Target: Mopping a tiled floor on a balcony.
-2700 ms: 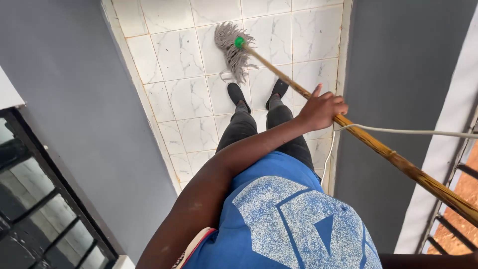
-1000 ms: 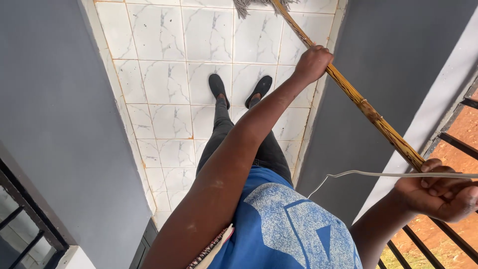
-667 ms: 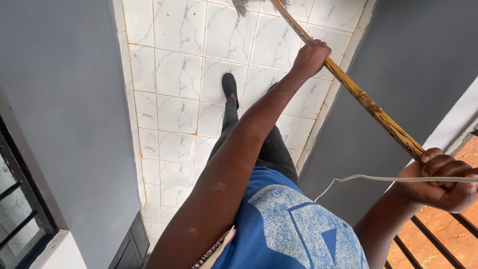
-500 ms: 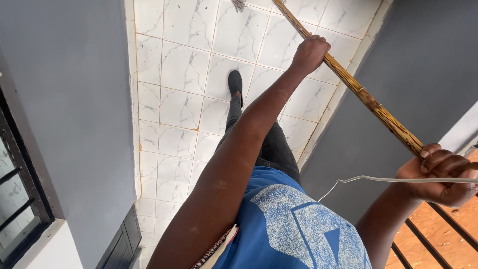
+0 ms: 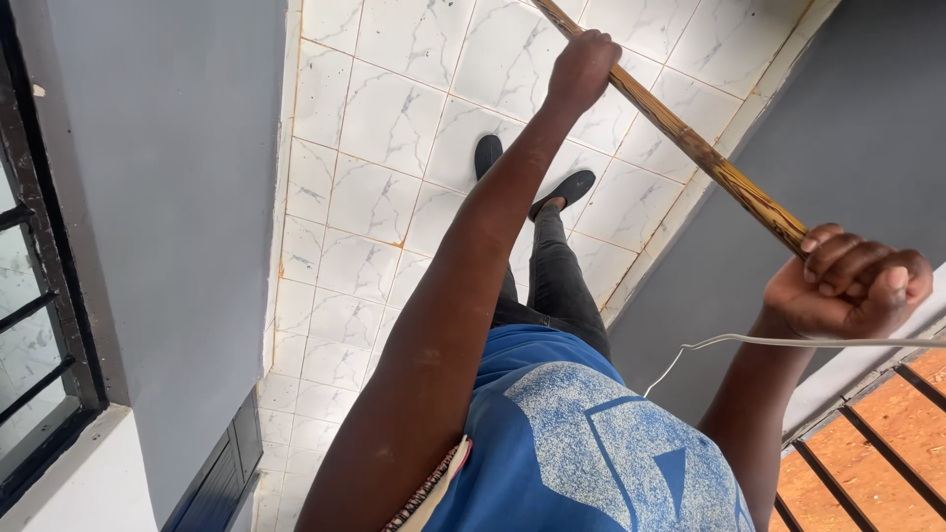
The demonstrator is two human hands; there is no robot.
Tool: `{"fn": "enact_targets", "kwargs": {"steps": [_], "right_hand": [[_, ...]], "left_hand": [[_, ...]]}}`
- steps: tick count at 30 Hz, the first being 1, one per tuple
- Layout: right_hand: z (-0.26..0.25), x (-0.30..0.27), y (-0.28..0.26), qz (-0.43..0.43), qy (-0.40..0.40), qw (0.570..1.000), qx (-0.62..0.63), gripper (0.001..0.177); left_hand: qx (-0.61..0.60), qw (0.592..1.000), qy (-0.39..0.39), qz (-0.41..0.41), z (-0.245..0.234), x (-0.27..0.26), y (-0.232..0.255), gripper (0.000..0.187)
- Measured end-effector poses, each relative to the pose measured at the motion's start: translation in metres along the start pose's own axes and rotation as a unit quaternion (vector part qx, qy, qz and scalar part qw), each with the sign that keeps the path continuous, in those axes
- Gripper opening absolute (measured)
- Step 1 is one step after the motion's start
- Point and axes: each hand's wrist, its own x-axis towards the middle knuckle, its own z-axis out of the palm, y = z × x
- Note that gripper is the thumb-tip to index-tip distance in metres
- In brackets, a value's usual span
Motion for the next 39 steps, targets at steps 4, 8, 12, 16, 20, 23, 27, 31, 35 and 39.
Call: {"fn": "enact_targets", "kwargs": {"steps": [4, 8, 12, 16, 20, 23, 27, 31, 35, 39], "right_hand": [[0.034, 0.0, 0.016, 0.011, -0.073, 0.993, 0.09, 0.035], [0.076, -0.012, 0.028, 0.017, -0.072, 0.992, 0.106, 0.033], [0.112, -0.023, 0.027, 0.069, -0.087, 0.981, 0.157, 0.03], [0.144, -0.026, 0.001, 0.081, -0.148, 0.975, 0.145, 0.036], [0.144, -0.026, -0.028, 0.067, -0.192, 0.969, 0.143, 0.042], [0.133, -0.017, -0.05, 0.065, -0.205, 0.966, 0.145, 0.045], [0.099, -0.019, -0.087, 0.077, -0.235, 0.963, 0.111, 0.044], [0.059, -0.039, -0.116, 0.099, -0.257, 0.953, 0.122, 0.046], [0.041, -0.069, -0.161, 0.105, -0.237, 0.962, 0.09, 0.049], [0.004, -0.094, -0.185, 0.098, -0.317, 0.943, 0.027, 0.05]], "left_hand": [[0.014, 0.999, 0.042, -0.013, -0.03, -0.011, -0.039, 0.013], [0.036, 0.997, -0.009, -0.066, -0.078, -0.037, -0.066, 0.012], [0.063, 0.994, 0.012, -0.084, -0.119, -0.074, -0.093, 0.017], [0.025, 0.993, 0.048, -0.101, -0.151, -0.101, -0.085, 0.02], [0.004, 0.991, -0.012, -0.131, -0.163, -0.119, -0.074, 0.022], [-0.061, 0.992, -0.083, -0.066, -0.153, -0.132, -0.073, 0.019], [-0.157, 0.965, -0.207, -0.01, -0.131, -0.154, -0.039, 0.012], [-0.214, 0.944, -0.25, 0.028, -0.111, -0.179, 0.007, 0.012], [-0.249, 0.938, -0.235, 0.052, -0.119, -0.187, 0.06, 0.014], [-0.271, 0.934, -0.224, 0.056, -0.107, -0.188, 0.103, 0.019]]}}
